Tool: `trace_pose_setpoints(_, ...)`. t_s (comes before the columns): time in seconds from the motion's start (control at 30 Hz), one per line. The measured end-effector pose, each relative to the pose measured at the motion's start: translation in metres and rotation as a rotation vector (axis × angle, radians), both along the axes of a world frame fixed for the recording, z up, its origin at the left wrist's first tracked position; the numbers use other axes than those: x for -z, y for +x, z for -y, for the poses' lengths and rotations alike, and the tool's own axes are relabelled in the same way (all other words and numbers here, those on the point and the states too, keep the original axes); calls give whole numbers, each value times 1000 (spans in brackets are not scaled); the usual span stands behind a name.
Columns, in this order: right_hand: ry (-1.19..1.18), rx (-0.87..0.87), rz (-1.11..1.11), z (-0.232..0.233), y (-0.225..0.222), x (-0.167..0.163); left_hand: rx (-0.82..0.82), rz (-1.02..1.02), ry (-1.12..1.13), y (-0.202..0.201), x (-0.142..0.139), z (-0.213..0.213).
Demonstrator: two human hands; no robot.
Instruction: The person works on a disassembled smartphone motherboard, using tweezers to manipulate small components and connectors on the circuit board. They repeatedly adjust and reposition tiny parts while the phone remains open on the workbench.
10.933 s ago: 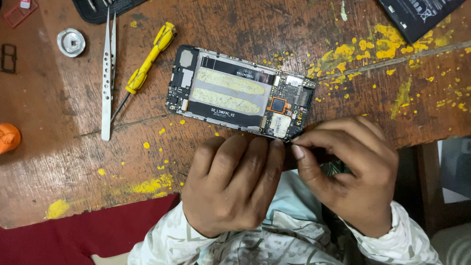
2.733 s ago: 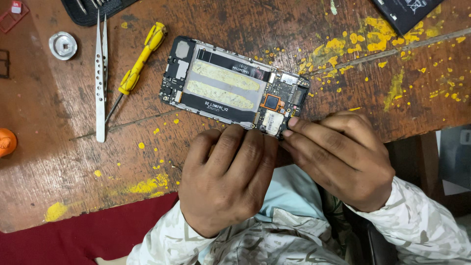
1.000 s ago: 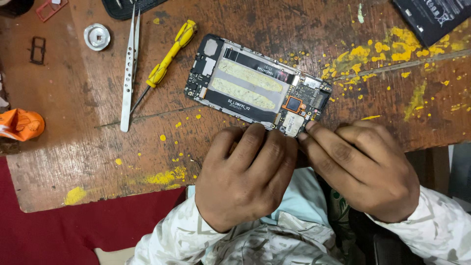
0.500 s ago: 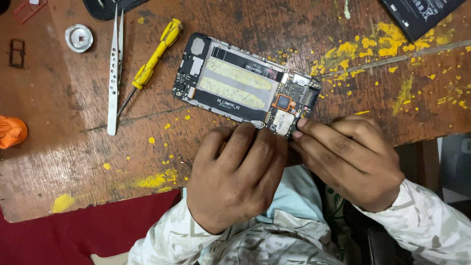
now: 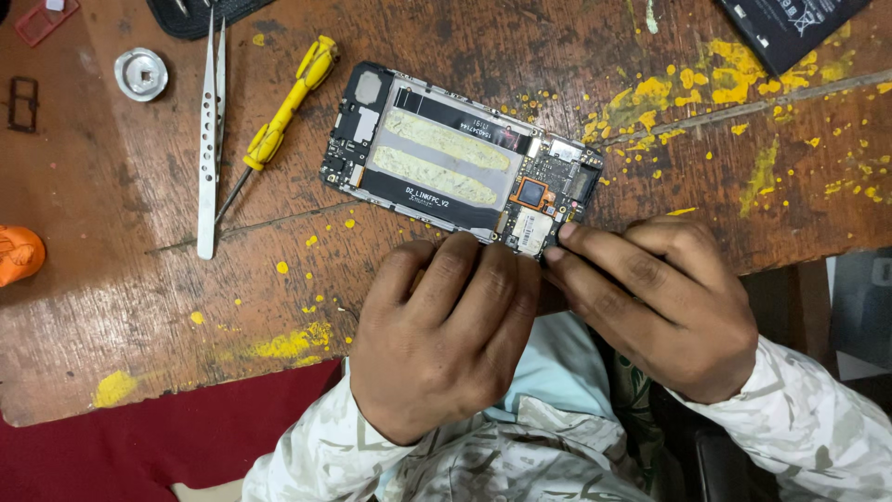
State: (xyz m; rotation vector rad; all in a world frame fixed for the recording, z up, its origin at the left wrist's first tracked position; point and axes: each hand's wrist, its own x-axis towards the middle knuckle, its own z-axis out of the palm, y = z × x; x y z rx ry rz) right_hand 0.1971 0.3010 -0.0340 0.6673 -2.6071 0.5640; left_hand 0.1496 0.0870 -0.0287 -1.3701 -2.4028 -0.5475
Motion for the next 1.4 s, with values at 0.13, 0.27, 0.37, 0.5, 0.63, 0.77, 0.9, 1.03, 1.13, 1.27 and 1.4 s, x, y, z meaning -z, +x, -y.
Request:
trace_pose_setpoints(0.13,17,0,-14,0,0,1,7,2,12,-2,-2,-1)
trace_pose_setpoints(0.27,25,-12,-9,-1,0,1,0,-17,20,-2,-3,0)
trace_pose_setpoints(0.37,18,-21,-13,-1,0,2,8,5,4,-2,-2,0)
trace_pose_setpoints(0.5,11,-22,-20,0,0,2,8,4,9,-2,-3,-1)
trace_pose_setpoints(0.63,35,-25,-12,-1,0,0,2,-35,21,-5,-7,-2)
trace_pose_setpoints(0.77,96,-40,-6,-2,-1,-3,8,-20,15,-6,-9,-3)
trace_pose_setpoints(0.9,115,-55,9,-3,-1,-6,10,-14,17,-5,-8,-2)
trace_pose_setpoints(1.03,158,-104,-19,-7,-3,-5,15,-5,1,-6,-8,-3)
trace_pose_setpoints(1.13,199,-143,-42,-9,-4,-5,2,-35,32,-8,-11,-5)
trace_pose_setpoints(1.27,272,-188,-85,-10,-3,-7,2,-30,27,-10,-15,-6)
trace_pose_setpoints(1.4,344,-229,-115,-12,-4,-9,5,-27,28,-9,-12,-5)
